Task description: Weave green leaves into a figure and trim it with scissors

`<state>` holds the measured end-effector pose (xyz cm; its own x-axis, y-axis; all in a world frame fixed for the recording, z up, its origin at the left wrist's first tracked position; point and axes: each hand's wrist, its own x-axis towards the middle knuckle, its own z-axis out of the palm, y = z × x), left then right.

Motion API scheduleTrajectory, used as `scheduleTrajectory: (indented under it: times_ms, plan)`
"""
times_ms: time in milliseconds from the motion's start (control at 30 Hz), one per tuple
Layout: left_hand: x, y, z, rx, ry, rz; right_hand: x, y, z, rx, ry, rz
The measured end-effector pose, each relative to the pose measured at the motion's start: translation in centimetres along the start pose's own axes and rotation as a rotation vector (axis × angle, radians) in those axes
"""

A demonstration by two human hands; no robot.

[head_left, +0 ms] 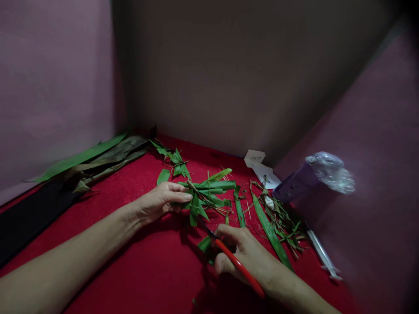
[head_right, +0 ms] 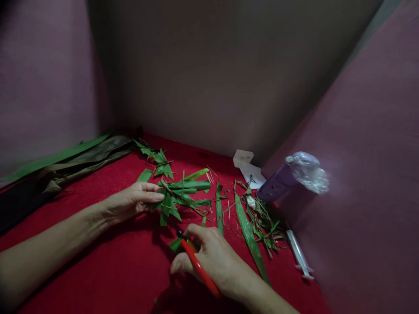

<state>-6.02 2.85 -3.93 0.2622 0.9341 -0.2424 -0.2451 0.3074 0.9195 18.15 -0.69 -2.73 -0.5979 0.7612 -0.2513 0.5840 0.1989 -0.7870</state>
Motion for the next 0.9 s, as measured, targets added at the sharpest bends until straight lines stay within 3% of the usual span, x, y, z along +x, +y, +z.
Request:
scheduleTrajectory:
  times_ms: [467,900]
  plan:
    - [0.0,-0.1,0.0,0.009,-0.004,-0.005,-0.1,-0.6,0.0,-0.041,0.001,0.029]
    - [0.0,-0.2,0.2,-0.011,-0.035,-0.01,-0.2,-1.2,-0.3,-0.181,0.044,-0.038]
